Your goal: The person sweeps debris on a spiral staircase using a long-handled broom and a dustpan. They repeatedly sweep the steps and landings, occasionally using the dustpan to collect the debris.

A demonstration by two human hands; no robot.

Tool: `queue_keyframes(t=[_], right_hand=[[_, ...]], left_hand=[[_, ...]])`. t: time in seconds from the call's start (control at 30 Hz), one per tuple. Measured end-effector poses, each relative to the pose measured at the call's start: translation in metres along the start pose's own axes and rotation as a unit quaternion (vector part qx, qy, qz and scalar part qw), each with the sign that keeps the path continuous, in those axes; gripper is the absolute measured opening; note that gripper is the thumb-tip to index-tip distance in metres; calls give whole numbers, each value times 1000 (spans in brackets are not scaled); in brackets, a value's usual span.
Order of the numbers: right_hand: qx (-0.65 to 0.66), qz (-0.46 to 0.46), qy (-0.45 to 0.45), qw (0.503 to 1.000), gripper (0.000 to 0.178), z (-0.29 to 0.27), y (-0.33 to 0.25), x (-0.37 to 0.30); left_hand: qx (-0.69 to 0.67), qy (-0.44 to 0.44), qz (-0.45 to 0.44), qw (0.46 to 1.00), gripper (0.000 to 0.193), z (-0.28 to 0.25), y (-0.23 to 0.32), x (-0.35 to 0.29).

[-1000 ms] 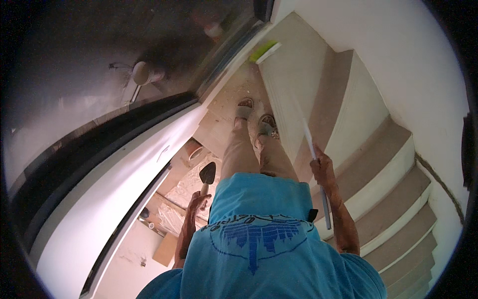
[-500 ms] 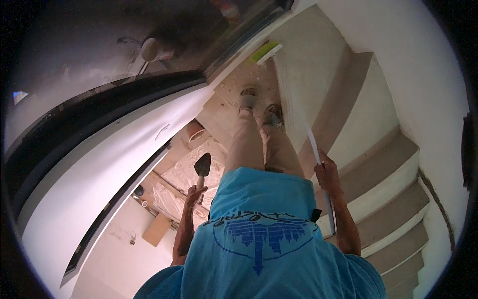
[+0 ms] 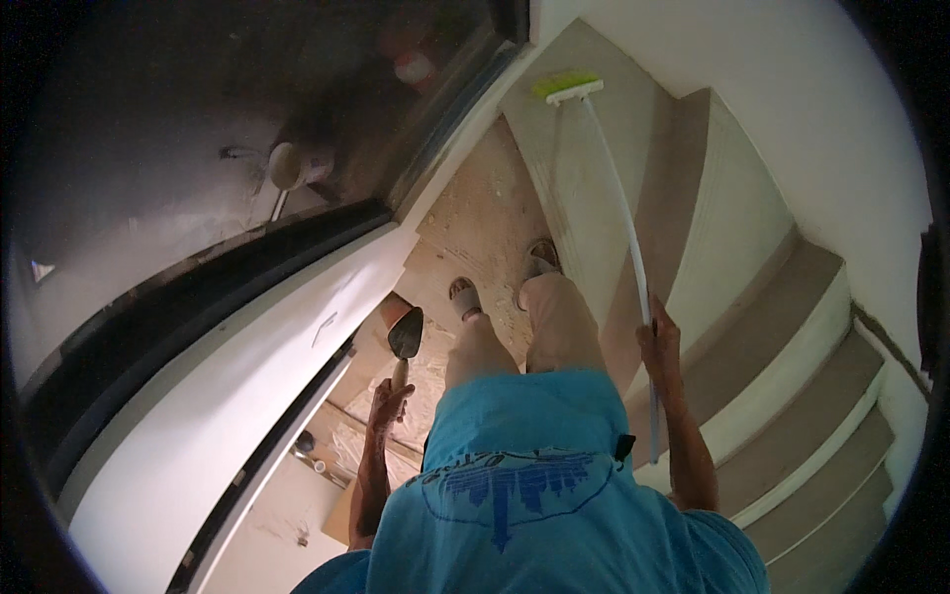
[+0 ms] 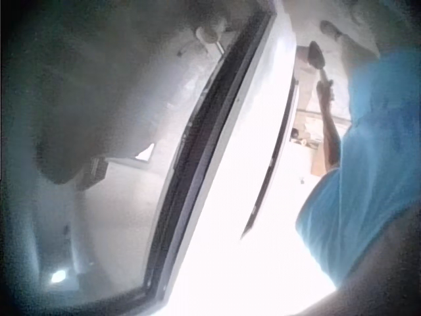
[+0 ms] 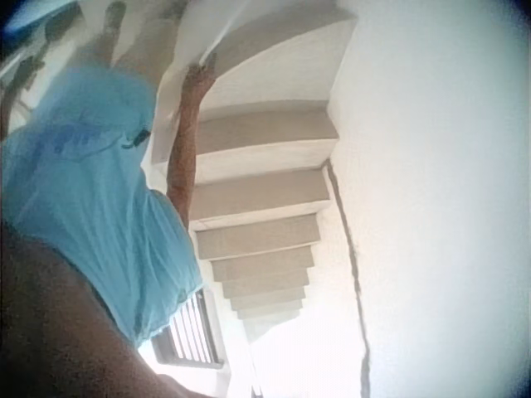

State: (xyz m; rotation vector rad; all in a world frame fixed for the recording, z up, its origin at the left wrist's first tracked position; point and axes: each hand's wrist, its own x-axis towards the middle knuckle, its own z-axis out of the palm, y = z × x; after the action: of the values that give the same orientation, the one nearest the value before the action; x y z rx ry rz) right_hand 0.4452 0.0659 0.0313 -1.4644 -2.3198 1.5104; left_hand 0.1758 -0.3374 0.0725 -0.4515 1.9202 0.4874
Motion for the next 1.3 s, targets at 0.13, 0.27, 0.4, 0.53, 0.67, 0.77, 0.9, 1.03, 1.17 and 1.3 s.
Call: queue_keyframes(t=[0.13, 0.27, 0.4, 0.53, 0.67, 0.77, 0.9, 1.03, 1.17, 1.3], right_hand=[[-21, 1, 53, 998, 58, 19, -17, 28], [-121, 66, 8, 990, 62, 37, -35, 29], [-124, 64, -50, 989, 65, 35, -43, -52], [-52, 96, -90, 990, 69, 41, -55, -127], [46, 69, 15, 996, 67, 81, -59, -136], [121, 129, 44, 983, 66, 98, -71, -115], [124, 1, 124, 985, 64, 134, -67, -72], [-25, -14, 173, 984, 67, 169, -57, -31], [-101, 47, 145, 983, 69, 182, -72, -27], [-141, 55, 60, 987, 73, 158, -75, -79]], left_hand=[[36, -1, 72, 997, 31, -2, 10, -3], [168, 23, 122, 978, 33, -13, 15, 5], [229, 24, 189, 955, 37, -17, 31, 4], [192, -35, 270, 943, 34, -24, 37, 48], [251, -18, 377, 892, 38, -45, 25, 107], [262, -13, 337, 904, 33, -46, 32, 118], [264, -20, 354, 897, 32, -49, 38, 116], [278, -36, 317, 906, 34, -57, 32, 120], [281, -50, 327, 901, 37, -68, 14, 150], [305, -48, 298, 903, 38, -69, 14, 147]])
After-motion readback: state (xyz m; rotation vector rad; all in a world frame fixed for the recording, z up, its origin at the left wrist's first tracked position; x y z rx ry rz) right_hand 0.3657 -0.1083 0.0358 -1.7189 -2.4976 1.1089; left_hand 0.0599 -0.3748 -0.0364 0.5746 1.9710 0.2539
